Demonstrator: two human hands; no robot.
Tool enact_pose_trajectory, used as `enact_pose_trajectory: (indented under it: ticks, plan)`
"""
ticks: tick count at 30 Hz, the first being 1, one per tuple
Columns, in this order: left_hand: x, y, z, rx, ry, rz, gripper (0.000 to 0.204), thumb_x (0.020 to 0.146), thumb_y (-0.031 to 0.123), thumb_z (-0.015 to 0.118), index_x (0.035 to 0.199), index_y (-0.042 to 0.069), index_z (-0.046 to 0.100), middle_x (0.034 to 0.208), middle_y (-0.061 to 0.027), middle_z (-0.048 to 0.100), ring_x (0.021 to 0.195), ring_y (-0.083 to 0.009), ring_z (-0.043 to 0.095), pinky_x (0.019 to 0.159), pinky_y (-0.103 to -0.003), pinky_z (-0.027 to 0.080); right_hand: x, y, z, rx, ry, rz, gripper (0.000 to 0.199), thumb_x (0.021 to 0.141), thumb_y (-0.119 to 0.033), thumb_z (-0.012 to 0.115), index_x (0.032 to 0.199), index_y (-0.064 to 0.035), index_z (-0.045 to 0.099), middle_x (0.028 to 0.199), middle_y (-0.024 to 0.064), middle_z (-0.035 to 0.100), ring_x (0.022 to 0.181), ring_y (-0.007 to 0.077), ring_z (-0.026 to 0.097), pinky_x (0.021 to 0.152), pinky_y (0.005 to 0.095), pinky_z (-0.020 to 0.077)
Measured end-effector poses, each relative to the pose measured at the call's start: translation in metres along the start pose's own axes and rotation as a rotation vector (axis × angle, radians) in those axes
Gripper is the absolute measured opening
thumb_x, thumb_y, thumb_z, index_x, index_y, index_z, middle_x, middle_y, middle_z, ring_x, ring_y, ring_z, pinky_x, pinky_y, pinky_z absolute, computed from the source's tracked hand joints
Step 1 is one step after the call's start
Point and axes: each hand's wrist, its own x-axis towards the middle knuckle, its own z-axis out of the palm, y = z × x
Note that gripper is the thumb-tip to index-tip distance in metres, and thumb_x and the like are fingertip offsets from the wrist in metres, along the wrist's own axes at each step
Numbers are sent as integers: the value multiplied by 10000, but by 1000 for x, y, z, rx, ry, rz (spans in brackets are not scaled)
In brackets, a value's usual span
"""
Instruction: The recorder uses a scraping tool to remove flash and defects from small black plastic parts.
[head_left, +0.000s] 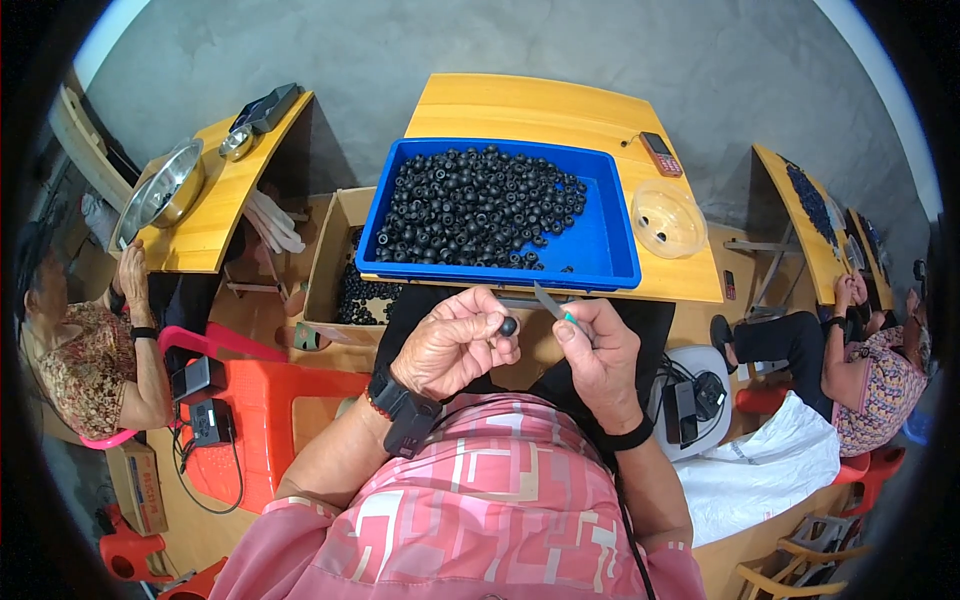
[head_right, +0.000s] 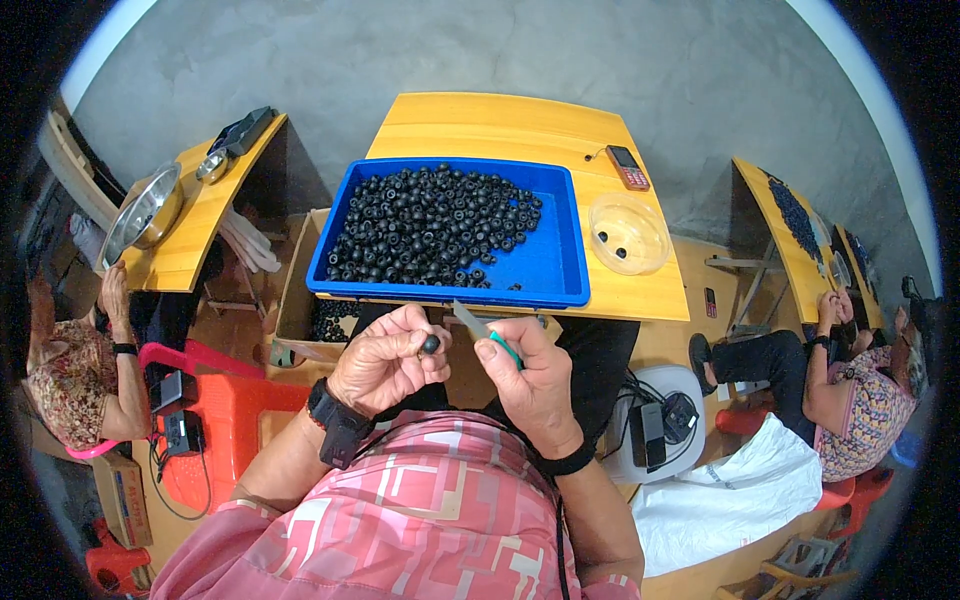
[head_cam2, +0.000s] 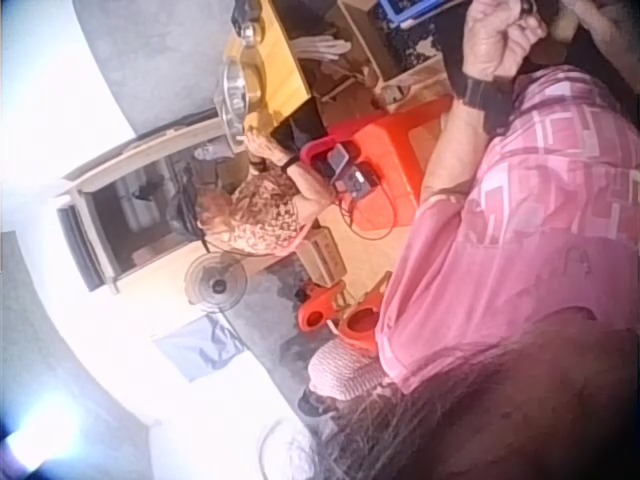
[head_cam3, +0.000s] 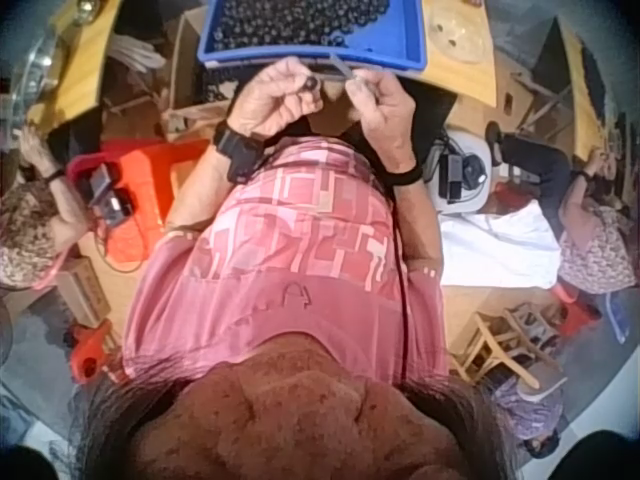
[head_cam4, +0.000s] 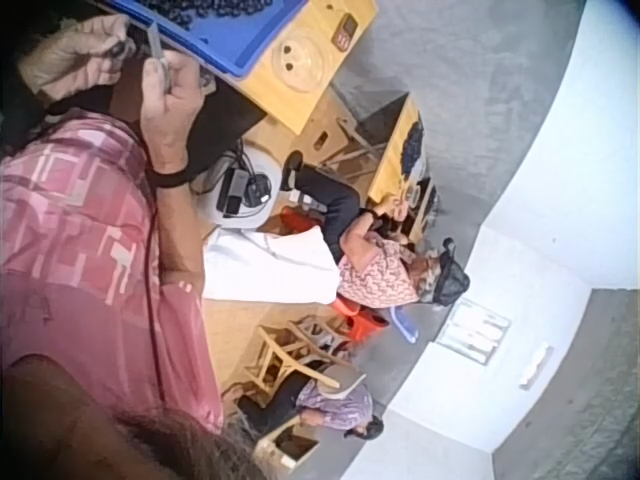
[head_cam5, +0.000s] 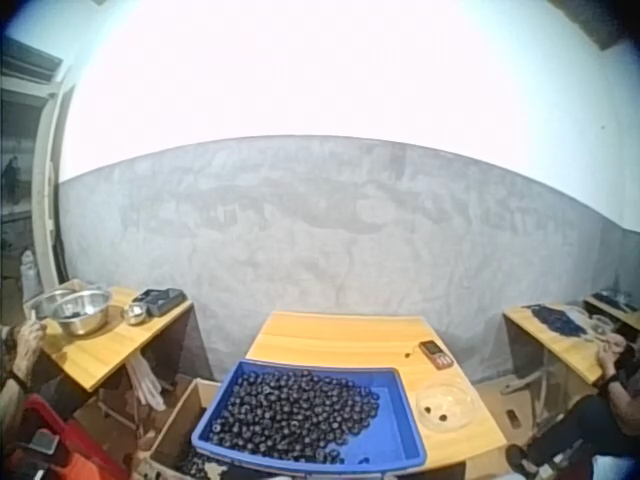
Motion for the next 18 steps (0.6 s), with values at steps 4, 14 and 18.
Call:
enact_pose_trajectory:
  ticks: [4,14,18]
  plan:
    - [1,-4,-4,-33,15,-10,70,965,85,645,1025,56,665,957,-96,687,852,-183,668,833,-375,518,-2,-13,12,-138,-39,-195,252,878,-89,757,1102,-22,665,915,66,732,786,112,679,713,250,531]
    - [2,-11,-13,-61,64,-62,77,957,88,652,1023,49,652,1065,-134,680,986,-224,659,872,-381,545,-8,-19,11,-631,-245,-563,368,760,-32,763,1116,-57,671,898,119,729,727,298,714,629,368,572]
    - [3,-13,-13,-43,50,-47,57,957,86,653,1005,55,653,1032,-114,671,904,-202,635,848,-363,534,-8,-11,15,-525,-208,-593,303,778,-36,762,1070,-62,685,821,101,710,682,284,705,603,349,560]
